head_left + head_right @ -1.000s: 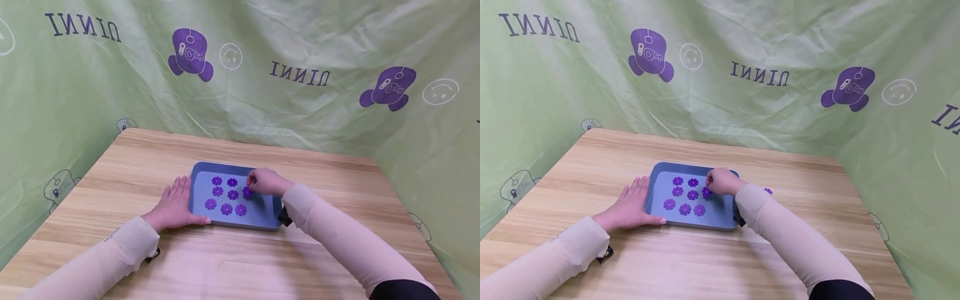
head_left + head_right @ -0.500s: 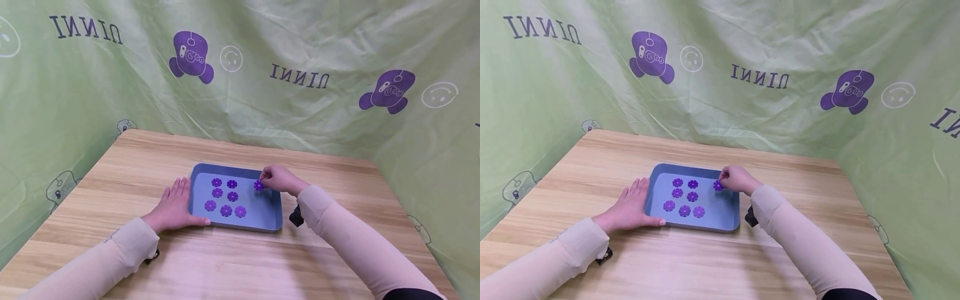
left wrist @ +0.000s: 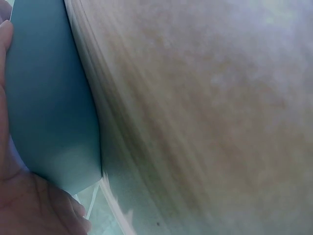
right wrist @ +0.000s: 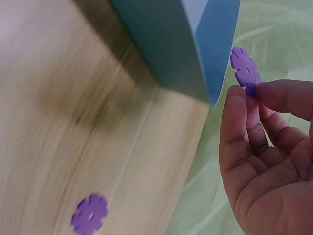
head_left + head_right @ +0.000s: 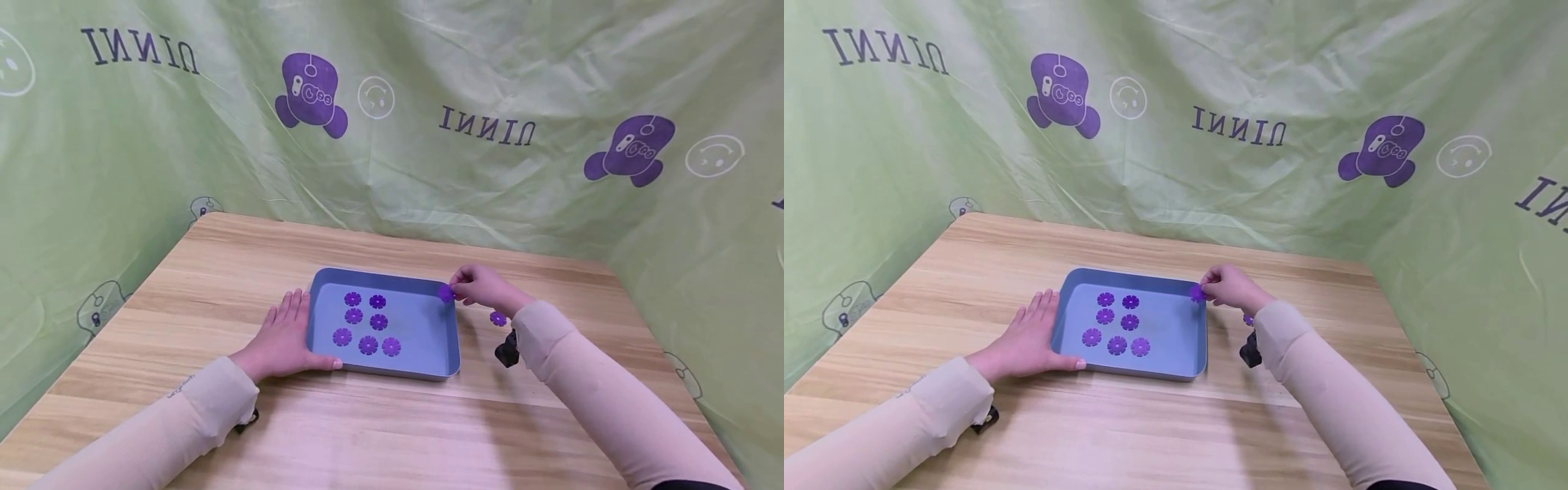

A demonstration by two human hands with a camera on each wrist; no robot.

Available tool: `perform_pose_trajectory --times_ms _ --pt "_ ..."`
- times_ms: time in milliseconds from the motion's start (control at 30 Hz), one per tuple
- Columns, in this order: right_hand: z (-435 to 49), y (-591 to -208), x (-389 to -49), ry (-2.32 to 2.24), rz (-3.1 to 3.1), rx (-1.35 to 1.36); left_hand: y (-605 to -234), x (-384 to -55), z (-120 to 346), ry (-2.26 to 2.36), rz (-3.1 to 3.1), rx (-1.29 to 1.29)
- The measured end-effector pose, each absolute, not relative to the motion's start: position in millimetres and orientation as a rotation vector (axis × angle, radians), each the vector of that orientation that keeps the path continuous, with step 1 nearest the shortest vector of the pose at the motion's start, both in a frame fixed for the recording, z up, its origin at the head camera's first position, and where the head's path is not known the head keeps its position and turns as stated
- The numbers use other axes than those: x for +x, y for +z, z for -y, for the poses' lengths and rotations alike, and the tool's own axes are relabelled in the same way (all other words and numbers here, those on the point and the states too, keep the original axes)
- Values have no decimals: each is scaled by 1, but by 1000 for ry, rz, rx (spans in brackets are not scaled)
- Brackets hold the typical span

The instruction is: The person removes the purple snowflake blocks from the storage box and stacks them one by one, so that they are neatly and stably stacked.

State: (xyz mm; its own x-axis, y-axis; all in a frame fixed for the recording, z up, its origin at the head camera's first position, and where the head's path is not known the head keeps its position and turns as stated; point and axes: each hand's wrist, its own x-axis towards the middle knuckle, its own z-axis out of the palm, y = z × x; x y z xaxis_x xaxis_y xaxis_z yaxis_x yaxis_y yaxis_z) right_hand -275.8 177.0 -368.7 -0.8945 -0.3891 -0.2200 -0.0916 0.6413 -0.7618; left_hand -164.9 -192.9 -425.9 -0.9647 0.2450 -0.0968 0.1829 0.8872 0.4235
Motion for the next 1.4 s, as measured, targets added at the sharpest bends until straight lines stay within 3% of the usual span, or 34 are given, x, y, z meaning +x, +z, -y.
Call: perform_pose_trajectory --times_ms 900,1400 --pt "-282 -396 -276 -1309 -2360 -15 -430 -166 192 640 -2917 338" --pt "-291 -406 -271 -1300 -2269 -28 -426 -167 193 628 -2902 333"
